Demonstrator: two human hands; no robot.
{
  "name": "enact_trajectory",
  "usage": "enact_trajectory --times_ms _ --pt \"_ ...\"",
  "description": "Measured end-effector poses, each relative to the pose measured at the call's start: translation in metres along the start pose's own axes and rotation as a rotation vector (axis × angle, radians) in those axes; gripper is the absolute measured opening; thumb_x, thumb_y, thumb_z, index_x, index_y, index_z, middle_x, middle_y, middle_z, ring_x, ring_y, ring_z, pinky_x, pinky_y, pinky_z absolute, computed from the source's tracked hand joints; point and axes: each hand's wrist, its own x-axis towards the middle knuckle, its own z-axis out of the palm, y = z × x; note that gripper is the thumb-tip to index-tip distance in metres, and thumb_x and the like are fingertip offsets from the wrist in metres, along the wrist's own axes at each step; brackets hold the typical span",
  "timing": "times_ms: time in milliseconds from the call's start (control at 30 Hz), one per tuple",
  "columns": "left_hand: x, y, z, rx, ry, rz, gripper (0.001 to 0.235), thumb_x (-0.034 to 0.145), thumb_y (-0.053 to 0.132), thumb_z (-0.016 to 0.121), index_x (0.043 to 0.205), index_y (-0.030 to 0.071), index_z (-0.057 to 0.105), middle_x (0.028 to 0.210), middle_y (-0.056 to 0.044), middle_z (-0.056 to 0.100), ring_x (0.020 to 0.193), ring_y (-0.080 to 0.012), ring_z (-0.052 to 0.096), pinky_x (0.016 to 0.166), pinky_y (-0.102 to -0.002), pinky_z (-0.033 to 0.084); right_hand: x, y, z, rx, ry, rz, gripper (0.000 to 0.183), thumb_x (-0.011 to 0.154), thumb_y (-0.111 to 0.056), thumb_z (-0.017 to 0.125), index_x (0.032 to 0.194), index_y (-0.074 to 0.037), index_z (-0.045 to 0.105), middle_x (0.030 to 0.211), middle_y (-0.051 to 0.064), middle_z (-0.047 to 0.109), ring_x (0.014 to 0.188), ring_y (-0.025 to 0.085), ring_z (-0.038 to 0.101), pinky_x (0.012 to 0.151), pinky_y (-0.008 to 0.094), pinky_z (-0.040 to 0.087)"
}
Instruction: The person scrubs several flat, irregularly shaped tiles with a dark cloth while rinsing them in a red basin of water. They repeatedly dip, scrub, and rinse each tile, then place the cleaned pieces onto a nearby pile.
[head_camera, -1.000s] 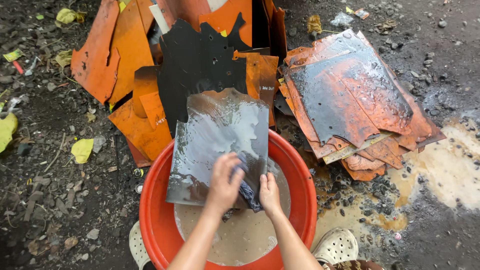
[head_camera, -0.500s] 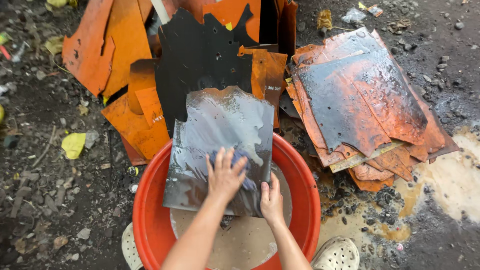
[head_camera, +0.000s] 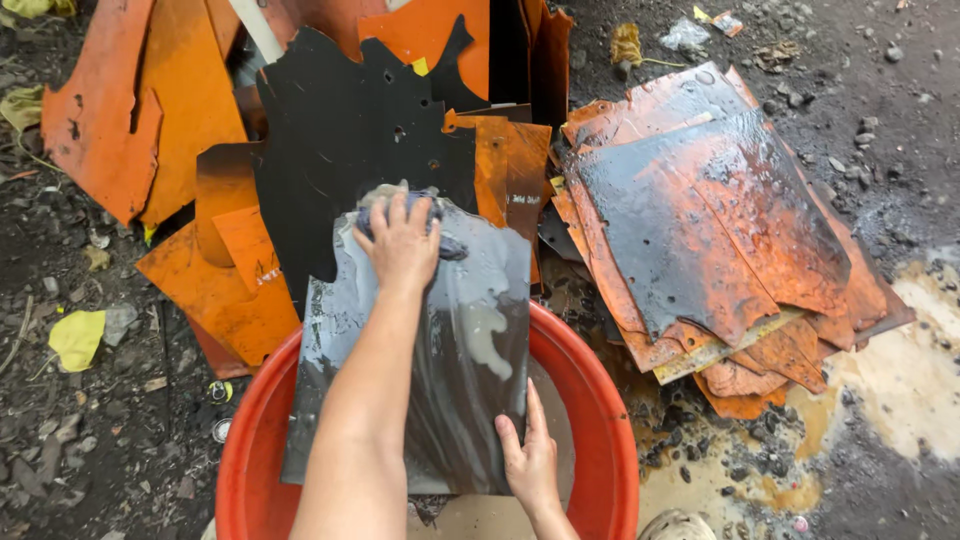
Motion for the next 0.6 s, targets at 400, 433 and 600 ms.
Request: enact_trajectory --times_ms 400,433,600 --pt "-0.205 0.053 -0.054 -0.104 -0.155 0.280 0.042 0.086 0.035 0.070 0.127 0.028 0.065 0.153 -0.004 0.046 0.143 -0.0314 0.036 0.112 -0.071 0.025 -0.011 0.023 0.008 0.459 0.003 0.138 0.046 0.104 -0.012 0.052 0.149 0.000 0.046 0.133 0.009 0.065 0.115 0.012 0.061 0.101 0.029 0.047" --pt "-0.227 0.052 -0.065 -0.093 -0.161 0.270 0.042 0.087 0.036 0.069 0.128 0.027 0.065 0.154 -0.005 0.046 0.144 -0.0318 0.037 0.112 -0.070 0.025 -0.012 0.025 0.007 0.455 -0.018 0.157 0.043 0.106 -0.014 0.050 0.146 0.001 0.049 0.130 0.009 0.068 0.112 0.012 0.062 0.099 0.029 0.049" --pt "-0.279 0.049 -0.091 -0.168 -0.133 0.216 0.052 0.081 0.049 0.069 0.125 0.021 0.064 0.147 -0.015 0.043 0.139 -0.0400 0.032 0.105 -0.078 0.015 -0.006 0.029 -0.001 0.458 -0.091 0.160 0.047 0.105 -0.016 0.050 0.149 -0.003 0.046 0.126 0.005 0.069 0.106 0.009 0.062 0.094 0.028 0.050"
